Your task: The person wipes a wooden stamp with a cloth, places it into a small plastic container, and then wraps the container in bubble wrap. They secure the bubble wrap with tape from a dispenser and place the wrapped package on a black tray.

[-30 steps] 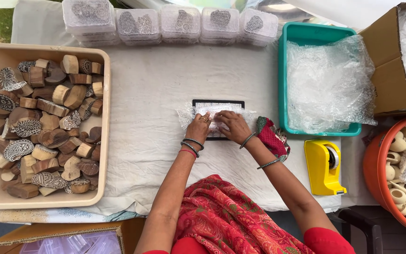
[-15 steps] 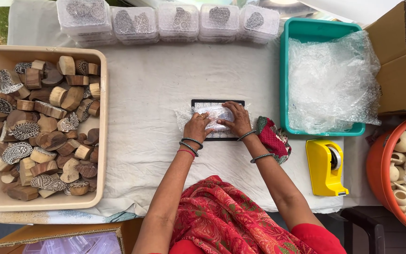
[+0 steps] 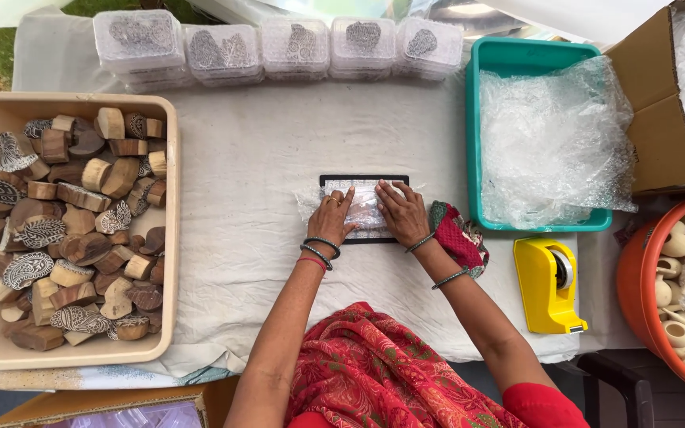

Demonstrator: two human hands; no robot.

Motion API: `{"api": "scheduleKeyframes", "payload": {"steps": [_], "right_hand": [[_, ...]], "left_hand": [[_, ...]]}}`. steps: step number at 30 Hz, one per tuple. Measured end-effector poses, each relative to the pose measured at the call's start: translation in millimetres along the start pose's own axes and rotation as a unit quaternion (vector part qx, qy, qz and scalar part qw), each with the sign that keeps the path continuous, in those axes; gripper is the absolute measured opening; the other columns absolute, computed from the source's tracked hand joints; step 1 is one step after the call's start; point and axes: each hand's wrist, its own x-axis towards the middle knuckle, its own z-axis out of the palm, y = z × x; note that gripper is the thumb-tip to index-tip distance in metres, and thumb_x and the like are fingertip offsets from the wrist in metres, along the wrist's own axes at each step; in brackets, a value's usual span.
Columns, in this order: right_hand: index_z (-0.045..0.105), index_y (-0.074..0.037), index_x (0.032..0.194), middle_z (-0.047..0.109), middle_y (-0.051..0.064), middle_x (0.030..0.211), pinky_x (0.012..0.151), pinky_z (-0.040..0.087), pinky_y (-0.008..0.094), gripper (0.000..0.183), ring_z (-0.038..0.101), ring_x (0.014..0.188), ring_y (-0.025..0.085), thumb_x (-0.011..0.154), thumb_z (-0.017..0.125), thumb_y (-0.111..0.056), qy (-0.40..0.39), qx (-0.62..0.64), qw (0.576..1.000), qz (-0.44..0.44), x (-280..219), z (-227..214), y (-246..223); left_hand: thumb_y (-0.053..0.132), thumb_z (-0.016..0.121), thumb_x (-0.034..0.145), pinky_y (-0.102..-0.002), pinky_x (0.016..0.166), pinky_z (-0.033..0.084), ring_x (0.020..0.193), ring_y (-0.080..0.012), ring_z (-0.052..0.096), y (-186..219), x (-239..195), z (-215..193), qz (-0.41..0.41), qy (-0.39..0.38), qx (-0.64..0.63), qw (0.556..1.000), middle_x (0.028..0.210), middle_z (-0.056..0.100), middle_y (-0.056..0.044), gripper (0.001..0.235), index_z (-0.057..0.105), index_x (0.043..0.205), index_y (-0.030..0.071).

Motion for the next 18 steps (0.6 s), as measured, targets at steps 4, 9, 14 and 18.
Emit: {"api": "scheduleKeyframes", "payload": {"steps": [4, 9, 14, 18], "right_hand": [[0.064, -0.011, 0.139, 0.057, -0.001, 0.152, 0.102, 0.04, 0.041, 0.042, 0.048, 0.137, 0.026, 0.105, 0.054, -0.031, -0.026, -0.053, 0.998, -0.017, -8.3, -4.0, -2.8], [0.063, -0.008, 0.139, 0.056, 0.0, 0.153, 0.1, 0.04, 0.04, 0.043, 0.049, 0.132, 0.025, 0.105, 0.052, -0.032, -0.052, -0.041, 0.998, -0.014, -24.2, -13.5, -11.0], [0.065, -0.013, 0.134, 0.058, -0.003, 0.148, 0.102, 0.039, 0.04, 0.045, 0.05, 0.132, 0.022, 0.102, 0.053, -0.042, -0.138, -0.05, 0.989, -0.025, -29.8, -30.6, -11.1], [0.063, -0.015, 0.137, 0.057, -0.003, 0.148, 0.11, 0.038, 0.04, 0.048, 0.049, 0.137, 0.021, 0.102, 0.054, -0.046, -0.121, 0.001, 0.993, -0.012, -9.3, -34.3, -11.6]], "left_hand": [[0.035, 0.087, 0.074, -0.035, 0.092, 0.056, 0.117, -0.0204, 0.055, 1.3, 5.2, 2.2, -0.009, -0.044, 0.024, 0.999, 0.127, 0.052, -0.001, 0.077, 0.057, 0.144, 0.022], [0.035, 0.088, 0.073, -0.035, 0.095, 0.055, 0.123, -0.0196, 0.053, 5.2, 8.4, 2.8, -0.029, -0.052, 0.03, 0.998, 0.148, 0.044, 0.002, 0.071, 0.062, 0.138, 0.025], [0.035, 0.087, 0.074, -0.034, 0.098, 0.055, 0.125, -0.0178, 0.053, 1.2, 7.2, 14.8, -0.034, -0.06, 0.03, 0.997, 0.161, 0.038, 0.011, 0.07, 0.063, 0.139, 0.024], [0.036, 0.086, 0.076, -0.034, 0.098, 0.055, 0.128, -0.0175, 0.051, 1.2, 3.9, 15.3, -0.027, -0.059, 0.03, 0.997, 0.159, 0.041, 0.011, 0.064, 0.064, 0.136, 0.026]]}}
